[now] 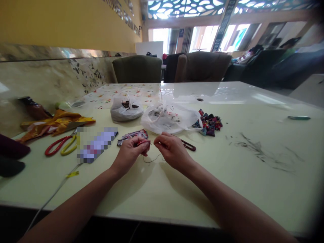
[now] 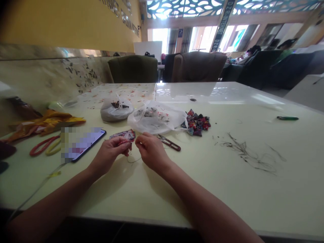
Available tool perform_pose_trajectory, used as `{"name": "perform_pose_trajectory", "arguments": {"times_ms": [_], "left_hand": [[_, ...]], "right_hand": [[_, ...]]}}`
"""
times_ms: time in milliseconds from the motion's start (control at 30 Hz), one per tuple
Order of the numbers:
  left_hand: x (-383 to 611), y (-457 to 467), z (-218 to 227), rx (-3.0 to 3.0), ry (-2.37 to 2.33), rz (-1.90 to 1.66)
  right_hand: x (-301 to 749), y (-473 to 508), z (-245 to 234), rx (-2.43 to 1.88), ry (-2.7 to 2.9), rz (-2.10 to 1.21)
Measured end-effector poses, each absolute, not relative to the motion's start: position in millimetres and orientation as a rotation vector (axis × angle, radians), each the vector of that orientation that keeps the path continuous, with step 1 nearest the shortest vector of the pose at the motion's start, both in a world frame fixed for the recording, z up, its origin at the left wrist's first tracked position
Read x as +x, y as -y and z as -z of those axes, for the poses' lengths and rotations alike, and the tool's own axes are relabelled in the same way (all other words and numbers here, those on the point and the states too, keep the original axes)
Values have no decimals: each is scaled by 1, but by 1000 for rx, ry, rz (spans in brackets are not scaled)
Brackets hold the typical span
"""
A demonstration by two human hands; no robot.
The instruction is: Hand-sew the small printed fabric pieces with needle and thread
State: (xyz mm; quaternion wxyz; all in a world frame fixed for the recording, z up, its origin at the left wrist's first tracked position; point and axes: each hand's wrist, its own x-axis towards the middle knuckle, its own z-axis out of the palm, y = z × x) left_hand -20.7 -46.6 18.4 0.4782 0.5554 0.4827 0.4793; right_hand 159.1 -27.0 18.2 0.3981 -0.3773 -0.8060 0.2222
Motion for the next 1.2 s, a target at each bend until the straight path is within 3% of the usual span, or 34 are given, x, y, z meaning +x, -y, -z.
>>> {"name": "perform_pose_trajectory", "arguments": {"times_ms": [733,1200], "left_hand": [[-30,40,-17,1082,-985,-973],[-30,39,-11,1085,-946,-962]], "right_hand": [[174,12,-20,-797,1968,-963],[167,11,-12,-748,1912,-981]]}}
